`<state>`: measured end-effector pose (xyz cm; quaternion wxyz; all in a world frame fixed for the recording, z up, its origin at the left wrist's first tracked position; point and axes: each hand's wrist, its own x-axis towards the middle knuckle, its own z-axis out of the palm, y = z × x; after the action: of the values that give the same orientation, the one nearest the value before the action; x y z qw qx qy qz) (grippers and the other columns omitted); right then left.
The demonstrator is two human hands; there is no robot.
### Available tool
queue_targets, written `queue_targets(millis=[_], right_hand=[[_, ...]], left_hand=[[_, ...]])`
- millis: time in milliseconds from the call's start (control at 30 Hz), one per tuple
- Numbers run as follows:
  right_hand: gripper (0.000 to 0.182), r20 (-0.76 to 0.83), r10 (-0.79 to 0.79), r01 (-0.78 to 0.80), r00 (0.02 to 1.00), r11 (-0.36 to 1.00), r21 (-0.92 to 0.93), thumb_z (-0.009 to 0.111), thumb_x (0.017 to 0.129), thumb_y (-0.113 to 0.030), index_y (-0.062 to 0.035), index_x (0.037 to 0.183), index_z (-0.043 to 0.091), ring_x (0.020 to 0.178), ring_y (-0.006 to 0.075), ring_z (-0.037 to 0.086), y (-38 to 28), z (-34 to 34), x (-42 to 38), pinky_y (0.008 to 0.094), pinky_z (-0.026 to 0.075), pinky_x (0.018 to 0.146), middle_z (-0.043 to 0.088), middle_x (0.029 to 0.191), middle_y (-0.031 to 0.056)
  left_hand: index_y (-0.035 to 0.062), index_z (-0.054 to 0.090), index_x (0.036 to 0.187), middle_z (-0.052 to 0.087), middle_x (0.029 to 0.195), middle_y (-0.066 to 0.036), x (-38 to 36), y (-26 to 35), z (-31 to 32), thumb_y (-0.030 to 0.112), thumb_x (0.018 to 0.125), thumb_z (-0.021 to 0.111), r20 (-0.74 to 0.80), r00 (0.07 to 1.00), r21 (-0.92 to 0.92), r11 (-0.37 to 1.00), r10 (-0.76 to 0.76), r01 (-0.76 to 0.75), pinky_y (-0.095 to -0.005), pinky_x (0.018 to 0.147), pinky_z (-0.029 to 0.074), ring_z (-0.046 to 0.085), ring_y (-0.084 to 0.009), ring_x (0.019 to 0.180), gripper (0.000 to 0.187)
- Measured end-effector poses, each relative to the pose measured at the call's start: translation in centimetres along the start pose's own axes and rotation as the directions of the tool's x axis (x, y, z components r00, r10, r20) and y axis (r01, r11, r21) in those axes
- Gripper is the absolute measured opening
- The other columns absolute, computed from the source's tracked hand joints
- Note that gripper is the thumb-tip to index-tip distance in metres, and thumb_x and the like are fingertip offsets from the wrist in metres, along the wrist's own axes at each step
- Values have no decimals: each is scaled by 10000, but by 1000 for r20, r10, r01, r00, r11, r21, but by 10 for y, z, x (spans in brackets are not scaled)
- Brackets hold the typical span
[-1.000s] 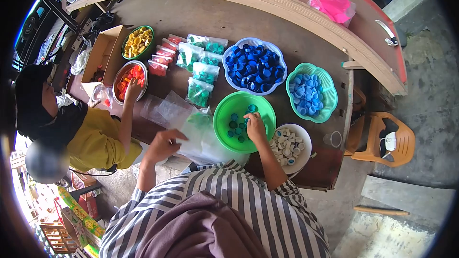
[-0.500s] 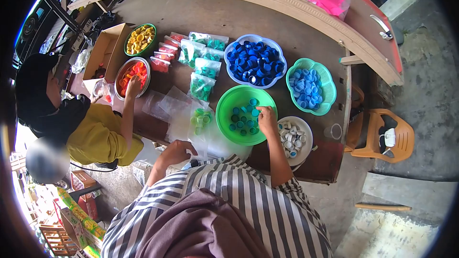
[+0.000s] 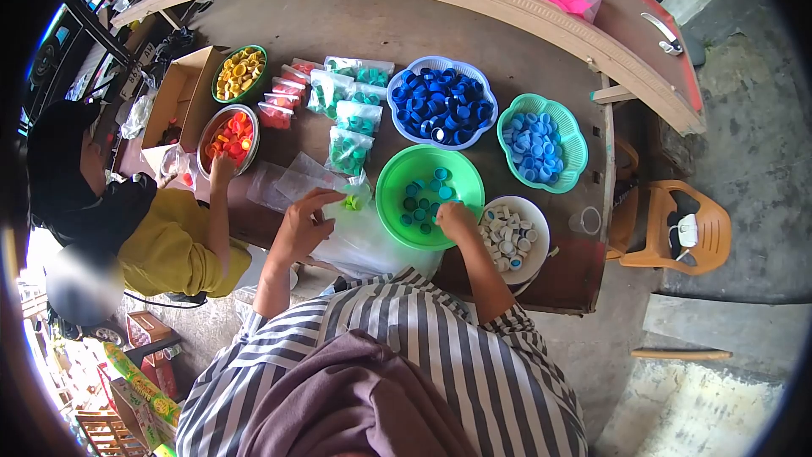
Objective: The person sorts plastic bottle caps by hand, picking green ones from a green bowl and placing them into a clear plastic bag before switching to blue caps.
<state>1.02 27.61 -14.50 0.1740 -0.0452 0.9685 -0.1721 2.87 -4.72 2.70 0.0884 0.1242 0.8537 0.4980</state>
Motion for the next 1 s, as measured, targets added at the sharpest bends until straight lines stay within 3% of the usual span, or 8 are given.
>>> queue_targets(millis=[133, 233, 433, 700, 800, 867, 933, 1000], right_hand=[[184, 265, 26, -192, 964, 757, 624, 678, 834, -195, -58, 948, 632, 779, 279, 667, 9, -3, 13, 380, 512, 707, 662, 896, 105], [218, 269, 30, -222, 963, 655, 722, 664, 848, -196, -23, 966, 600, 807, 256, 657, 4, -7, 9, 363, 505, 718, 655, 879, 118], [207, -84, -183, 195, 979, 968, 161, 692, 787, -139, -18, 906, 574, 858, 340, 614, -12, 26, -4, 405, 495, 744, 608, 916, 158], [246, 97, -60, 42, 993, 984, 173, 732, 739, -113, -20, 897, 567, 824, 319, 638, -30, 21, 6, 407, 503, 719, 613, 946, 159], [371, 253, -116, -25, 961, 869, 494, 742, 769, -147, -3, 1034, 526, 809, 271, 646, -26, 2, 8, 357, 521, 734, 627, 954, 150], [409, 331, -118, -225, 936, 520, 824, 760, 787, -157, -10, 1062, 496, 798, 176, 622, -28, -13, 6, 291, 505, 702, 613, 927, 89], [400, 305, -131, -209, 943, 479, 853, 738, 817, -124, -14, 1091, 468, 830, 148, 613, -40, -34, 1, 273, 504, 690, 590, 951, 72], [363, -17, -82, 52, 996, 437, 898, 713, 834, -84, -9, 1096, 473, 848, 154, 611, -60, -48, -3, 281, 507, 707, 582, 993, 81]], left_hand=[[43, 634, 1163, 622, 1122, -85, 5, -7, 0, -49, 679, 589, -78, 996, -24, 999, 36, -38, -261, 591, 457, 528, -127, 601, 495], [40, 628, 1174, 616, 1131, -87, 5, -5, 0, -51, 677, 584, -101, 995, -29, 1000, 1, -4, -260, 583, 460, 529, -127, 590, 507], [42, 621, 1193, 601, 1161, -96, 5, -4, 4, -47, 678, 587, -118, 993, -64, 998, -15, 8, -264, 583, 466, 541, -132, 586, 523], [30, 610, 1211, 575, 1207, -114, 6, -5, 4, -38, 685, 585, -111, 994, -70, 998, -8, 0, -257, 573, 503, 525, -120, 599, 531], [36, 609, 1211, 592, 1175, -106, 5, -5, 5, -28, 684, 590, -131, 991, -80, 997, -12, 2, -273, 572, 468, 546, -139, 578, 532], [36, 606, 1217, 588, 1178, -109, 6, -6, 5, -25, 683, 592, -140, 990, -80, 997, -6, -5, -271, 572, 470, 547, -141, 577, 538], [22, 585, 1243, 535, 1256, -137, 9, -7, 5, -45, 675, 592, -101, 995, -96, 995, -4, -6, -249, 577, 537, 539, -115, 626, 572], [22, 577, 1252, 527, 1260, -143, 12, -5, 5, -45, 673, 593, -101, 995, -103, 995, 2, -12, -252, 575, 537, 548, -117, 632, 583]])
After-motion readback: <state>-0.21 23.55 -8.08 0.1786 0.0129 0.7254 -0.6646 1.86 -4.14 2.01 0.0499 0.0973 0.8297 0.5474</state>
